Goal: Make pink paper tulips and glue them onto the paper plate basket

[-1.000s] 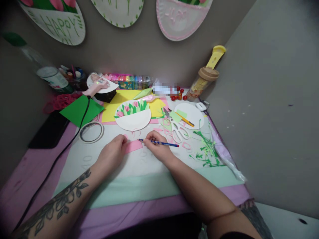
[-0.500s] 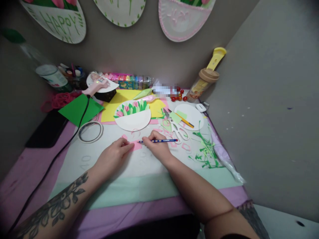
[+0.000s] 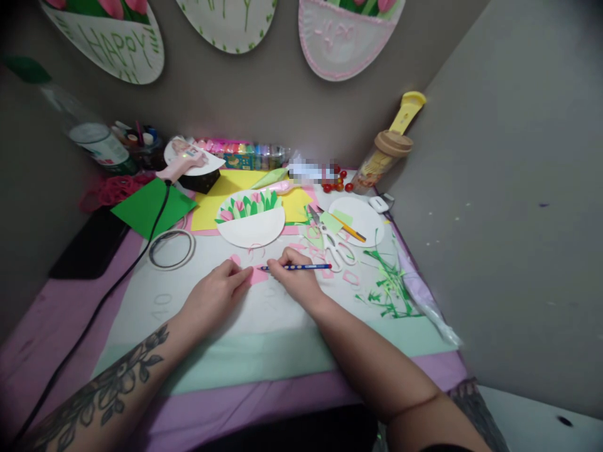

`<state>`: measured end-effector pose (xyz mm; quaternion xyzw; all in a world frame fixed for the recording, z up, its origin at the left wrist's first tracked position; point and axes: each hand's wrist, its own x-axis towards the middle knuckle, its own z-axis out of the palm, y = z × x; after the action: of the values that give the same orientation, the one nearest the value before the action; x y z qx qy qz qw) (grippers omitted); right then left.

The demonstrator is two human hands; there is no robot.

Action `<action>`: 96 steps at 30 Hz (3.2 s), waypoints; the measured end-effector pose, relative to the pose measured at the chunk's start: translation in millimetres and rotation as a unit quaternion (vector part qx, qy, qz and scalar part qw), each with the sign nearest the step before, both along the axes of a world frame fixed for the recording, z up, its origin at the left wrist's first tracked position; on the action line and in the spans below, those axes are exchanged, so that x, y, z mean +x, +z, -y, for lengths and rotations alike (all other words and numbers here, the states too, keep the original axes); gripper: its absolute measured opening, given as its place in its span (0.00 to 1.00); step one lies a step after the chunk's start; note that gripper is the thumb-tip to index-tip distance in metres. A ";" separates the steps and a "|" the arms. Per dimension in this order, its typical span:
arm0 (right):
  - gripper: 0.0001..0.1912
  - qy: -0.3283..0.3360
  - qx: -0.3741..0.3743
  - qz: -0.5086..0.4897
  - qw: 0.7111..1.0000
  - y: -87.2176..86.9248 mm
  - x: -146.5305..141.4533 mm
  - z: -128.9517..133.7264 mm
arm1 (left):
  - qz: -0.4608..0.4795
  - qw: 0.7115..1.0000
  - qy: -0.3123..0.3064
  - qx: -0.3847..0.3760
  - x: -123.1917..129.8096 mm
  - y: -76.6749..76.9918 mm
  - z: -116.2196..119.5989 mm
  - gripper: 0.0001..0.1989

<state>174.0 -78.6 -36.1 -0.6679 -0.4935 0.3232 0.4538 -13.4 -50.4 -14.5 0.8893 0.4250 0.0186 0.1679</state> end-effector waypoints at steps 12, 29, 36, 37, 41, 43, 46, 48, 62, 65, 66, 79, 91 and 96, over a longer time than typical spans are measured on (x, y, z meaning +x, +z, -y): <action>0.15 0.017 -0.005 0.002 1.000 -1.1 -0.4 0.9 | 0.004 1.000 0.005 -0.012 -0.2 -1.4 -0.4 0.17; 0.12 0.096 -0.023 -0.082 0.992 -5.1 2.8 4.2 | -0.004 1.000 -0.001 -0.004 -0.5 -1.6 -0.3 0.16; 0.07 0.105 0.009 -0.001 0.994 -0.9 0.8 4.5 | 0.006 1.000 -0.002 -0.013 -0.4 -0.6 -0.7 0.16; 0.07 0.109 0.013 0.005 0.994 -1.4 1.1 4.5 | 0.009 1.000 -0.002 -0.015 -0.3 -0.3 -0.7 0.16; 0.06 0.105 0.026 0.014 0.994 -4.5 1.3 5.1 | 0.018 1.000 -0.001 -0.016 -0.8 -0.8 -0.5 0.16; 0.06 0.102 0.025 0.015 0.994 -5.5 0.9 5.3 | 0.020 1.000 -0.001 -0.013 -1.1 -1.2 -0.4 0.16; 0.06 0.100 0.015 0.017 0.995 -6.0 0.4 5.3 | 0.014 1.000 -0.002 -0.011 -1.1 -1.0 -0.4 0.17; 0.06 0.099 0.011 0.018 0.995 -6.2 0.3 5.2 | 0.008 1.000 -0.001 -0.014 -0.8 -0.8 -0.5 0.17; 0.05 0.109 0.006 0.023 0.994 -5.5 1.5 4.5 | 0.008 1.000 -0.011 0.013 -1.1 -4.3 -1.4 0.16; 0.05 0.114 0.003 0.026 0.993 -5.1 1.6 4.3 | 0.010 1.000 -0.009 0.008 -1.3 -4.5 -1.1 0.16; 0.05 0.118 0.002 0.024 0.993 -5.0 1.7 4.3 | 0.009 1.000 -0.007 0.008 -1.4 -4.6 -0.9 0.16; 0.04 0.134 -0.009 0.002 0.991 -3.5 4.0 5.0 | 0.009 1.000 -0.009 0.018 -1.3 -5.1 -1.2 0.15; 0.04 0.140 -0.031 -0.003 0.990 -1.6 5.7 4.5 | 0.018 0.999 -0.009 0.025 -2.0 -5.8 -0.7 0.14; 0.04 0.142 -0.026 0.001 0.990 -2.3 6.4 4.9 | 0.015 1.000 -0.012 0.025 -1.8 -4.2 -0.7 0.15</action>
<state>180.4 -83.5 -38.4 -0.6027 -0.5752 0.3964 0.3857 -15.2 -49.7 -18.7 0.8979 0.4111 0.0400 0.1525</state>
